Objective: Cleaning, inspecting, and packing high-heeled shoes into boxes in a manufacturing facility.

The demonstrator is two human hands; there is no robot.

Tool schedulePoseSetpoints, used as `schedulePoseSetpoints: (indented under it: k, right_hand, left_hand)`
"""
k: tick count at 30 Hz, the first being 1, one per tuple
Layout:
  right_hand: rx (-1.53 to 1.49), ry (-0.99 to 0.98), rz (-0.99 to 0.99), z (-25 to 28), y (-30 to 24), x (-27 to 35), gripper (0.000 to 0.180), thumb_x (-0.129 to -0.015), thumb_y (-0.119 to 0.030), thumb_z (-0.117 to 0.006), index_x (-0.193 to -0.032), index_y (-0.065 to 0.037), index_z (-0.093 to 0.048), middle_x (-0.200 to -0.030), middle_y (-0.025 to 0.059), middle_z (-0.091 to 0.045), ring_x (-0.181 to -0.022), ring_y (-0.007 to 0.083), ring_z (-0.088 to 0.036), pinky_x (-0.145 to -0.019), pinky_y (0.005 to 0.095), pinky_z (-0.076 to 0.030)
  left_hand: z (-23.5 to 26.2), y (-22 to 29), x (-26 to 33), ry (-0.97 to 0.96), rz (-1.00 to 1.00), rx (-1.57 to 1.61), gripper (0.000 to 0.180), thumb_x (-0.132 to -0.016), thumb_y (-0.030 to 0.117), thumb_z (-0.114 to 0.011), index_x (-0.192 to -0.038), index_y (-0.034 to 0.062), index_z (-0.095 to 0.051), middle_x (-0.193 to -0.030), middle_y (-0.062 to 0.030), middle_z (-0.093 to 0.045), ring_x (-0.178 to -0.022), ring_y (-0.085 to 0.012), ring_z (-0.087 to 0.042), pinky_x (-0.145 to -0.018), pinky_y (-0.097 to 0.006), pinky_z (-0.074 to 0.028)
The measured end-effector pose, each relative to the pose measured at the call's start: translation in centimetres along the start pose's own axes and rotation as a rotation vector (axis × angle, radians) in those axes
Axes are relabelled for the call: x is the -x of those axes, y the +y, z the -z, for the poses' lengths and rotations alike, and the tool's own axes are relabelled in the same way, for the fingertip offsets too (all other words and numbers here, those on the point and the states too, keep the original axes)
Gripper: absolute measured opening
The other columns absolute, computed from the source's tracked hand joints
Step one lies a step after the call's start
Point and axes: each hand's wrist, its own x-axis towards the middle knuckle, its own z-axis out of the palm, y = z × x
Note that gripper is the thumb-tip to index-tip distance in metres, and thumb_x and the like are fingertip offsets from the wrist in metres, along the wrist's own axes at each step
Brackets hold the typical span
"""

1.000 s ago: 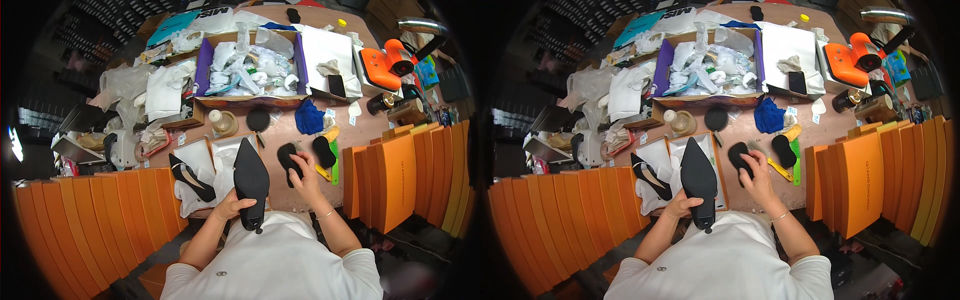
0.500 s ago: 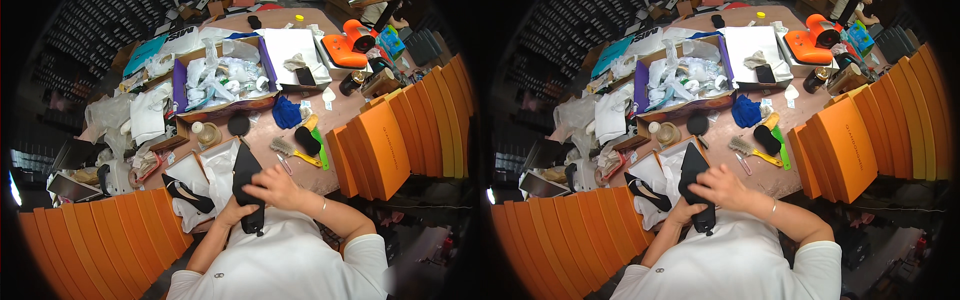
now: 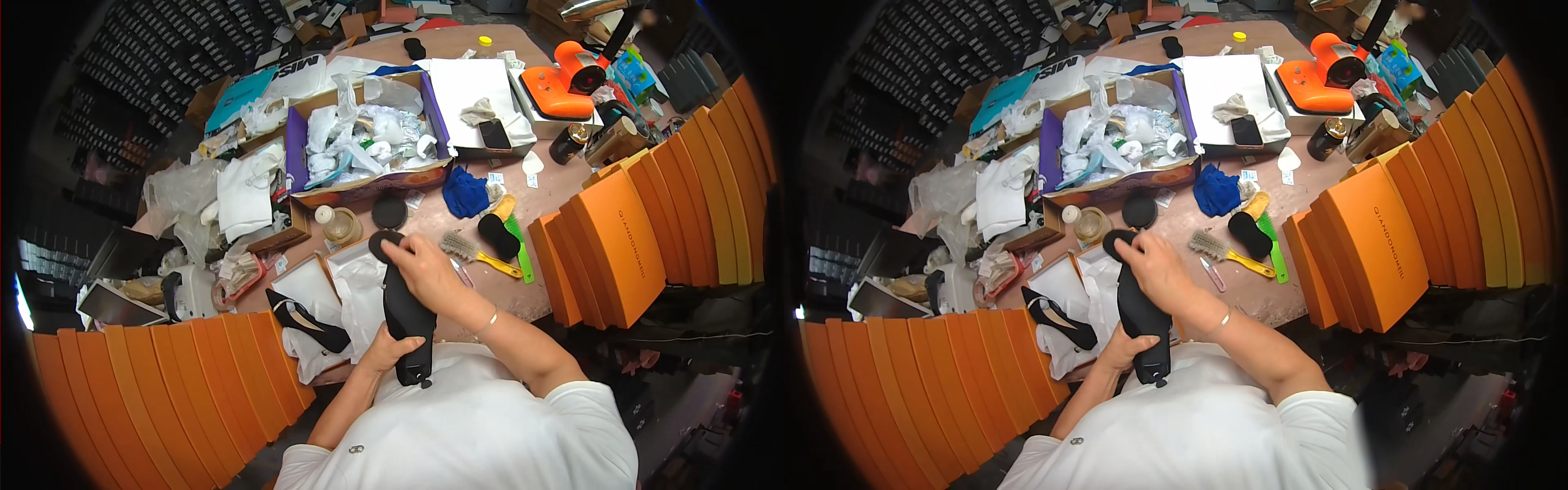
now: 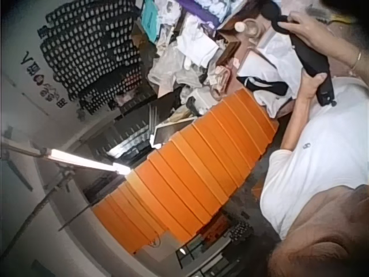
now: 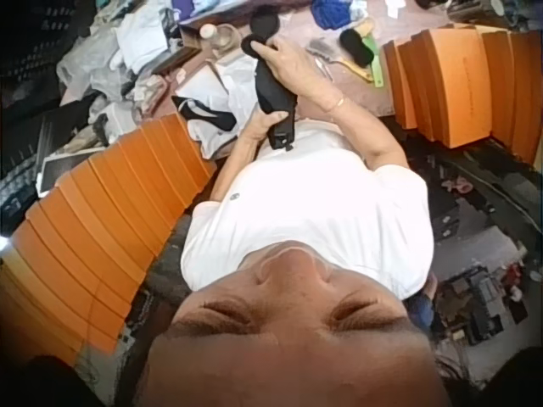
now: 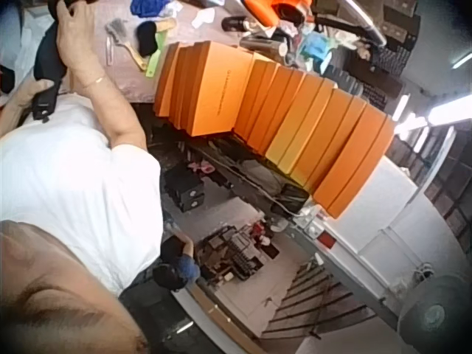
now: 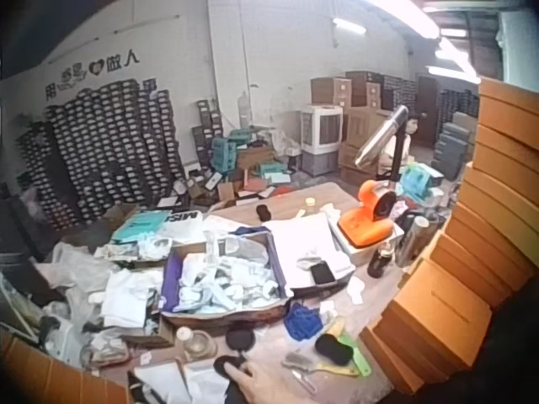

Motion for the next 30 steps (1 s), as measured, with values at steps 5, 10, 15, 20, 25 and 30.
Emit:
schedulePoseSetpoints:
  k: [5, 10, 15, 20, 25, 30]
  right_hand:
    - [-0.022, -0.140, 0.185, 0.1, -3.8, 4.9, 0.025, -0.077, -0.004, -0.063, -0.102, -0.005, -0.063, -0.079, 0.0111, -0.053, -0.074, 0.0297, -0.054, -0.068, 0.0398, -0.044]
    - [-0.015, 0.050, 0.005, -0.1, -0.3, 0.8, 0.013, -0.079, -0.007, -0.063, -0.092, -0.005, -0.063, -0.083, 0.0118, -0.054, -0.077, 0.0314, -0.056, -0.066, 0.0401, -0.045]
    - [0.060, 0.029, 0.196, 0.1, -1.5, 3.1, 0.015, -0.075, -0.008, -0.065, -0.090, -0.007, -0.064, -0.081, 0.0089, -0.054, -0.076, 0.0274, -0.056, -0.066, 0.0389, -0.044]
    - [-0.100, 0.114, -0.165, 0.3, 7.3, -0.6, 0.020, -0.081, -0.006, -0.066, -0.100, -0.001, -0.063, -0.091, 0.0175, -0.059, -0.087, 0.0368, -0.059, -0.076, 0.0414, -0.048]
    - [-0.324, 0.200, -0.448, 4.1, 5.1, 1.8, 0.033, -0.085, -0.005, -0.064, -0.117, -0.001, -0.060, -0.089, 0.0078, -0.059, -0.079, 0.0152, -0.056, -0.075, 0.0271, -0.047]
    - [-0.095, 0.049, 0.185, 5.3, -2.8, 3.6, 0.031, -0.077, -0.008, -0.065, -0.107, -0.006, -0.065, -0.091, 0.0083, -0.060, -0.080, 0.0236, -0.058, -0.071, 0.0333, -0.045]
  left_hand:
    - [0.3, -0.2, 0.1, 0.241, -0.115, 0.000, 0.051, -0.074, 0.009, -0.076, -0.120, 0.0033, -0.055, -0.108, -0.0037, -0.061, -0.099, -0.0150, -0.059, -0.090, -0.031, -0.048]
    - [0.0, -0.1, -0.2, 0.049, -0.021, -0.020, 0.054, -0.072, 0.006, -0.071, -0.122, 0.0026, -0.051, -0.108, -0.0070, -0.061, -0.096, -0.0187, -0.062, -0.085, -0.034, -0.053]
    - [0.1, 0.5, 0.0, 0.089, -0.027, -0.036, 0.052, -0.072, 0.009, -0.074, -0.119, 0.0030, -0.052, -0.106, -0.0077, -0.061, -0.095, -0.0191, -0.062, -0.084, -0.034, -0.054]
    - [-2.6, 2.9, 0.3, 0.015, -0.062, -0.013, 0.055, -0.063, 0.019, -0.073, -0.112, 0.0022, -0.055, -0.095, -0.0097, -0.060, -0.088, -0.0231, -0.062, -0.078, -0.037, -0.053]
    - [0.0, 1.0, 0.6, 0.021, -0.040, 0.088, 0.054, -0.064, 0.019, -0.073, -0.111, 0.0023, -0.055, -0.096, -0.0098, -0.059, -0.091, -0.0235, -0.062, -0.080, -0.037, -0.052]
    - [-0.2, 0.0, 1.1, 0.105, -0.062, 0.064, 0.053, -0.067, 0.012, -0.072, -0.115, 0.0015, -0.053, -0.103, -0.0108, -0.060, -0.097, -0.0247, -0.062, -0.086, -0.038, -0.052]
